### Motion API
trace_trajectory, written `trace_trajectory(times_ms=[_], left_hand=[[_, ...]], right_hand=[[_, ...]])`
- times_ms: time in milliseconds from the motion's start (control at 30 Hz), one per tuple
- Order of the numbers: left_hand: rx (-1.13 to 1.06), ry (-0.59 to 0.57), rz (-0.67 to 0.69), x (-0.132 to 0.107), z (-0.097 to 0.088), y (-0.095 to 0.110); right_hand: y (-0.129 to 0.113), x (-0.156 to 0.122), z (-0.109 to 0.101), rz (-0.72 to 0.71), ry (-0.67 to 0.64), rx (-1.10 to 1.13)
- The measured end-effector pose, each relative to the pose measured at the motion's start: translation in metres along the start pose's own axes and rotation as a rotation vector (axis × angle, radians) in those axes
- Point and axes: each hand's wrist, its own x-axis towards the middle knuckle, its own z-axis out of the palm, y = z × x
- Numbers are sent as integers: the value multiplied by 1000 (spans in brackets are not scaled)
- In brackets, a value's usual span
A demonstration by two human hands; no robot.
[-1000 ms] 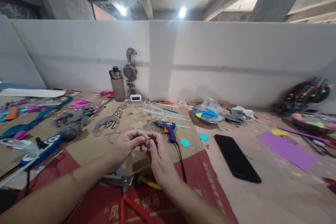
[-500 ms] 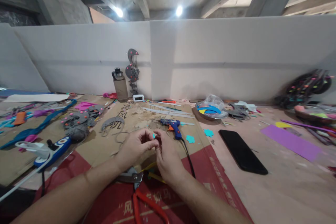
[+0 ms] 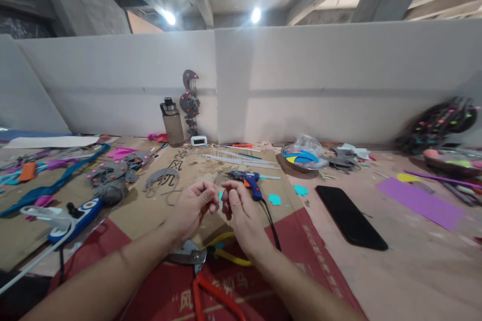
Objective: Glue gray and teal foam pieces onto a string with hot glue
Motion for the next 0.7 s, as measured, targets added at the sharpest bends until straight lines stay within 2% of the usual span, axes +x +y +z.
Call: trace_trajectory(times_ms=[167, 500, 700], left_hand=[[128, 80, 11, 9, -9, 4], [389, 72, 35, 2, -4, 6], [683, 84, 189, 1, -13, 5]], right_hand=[[3, 1, -1, -124, -1, -120], [-2, 6, -11, -251, -5, -389], [-1, 9, -16, -308, -14, -544]])
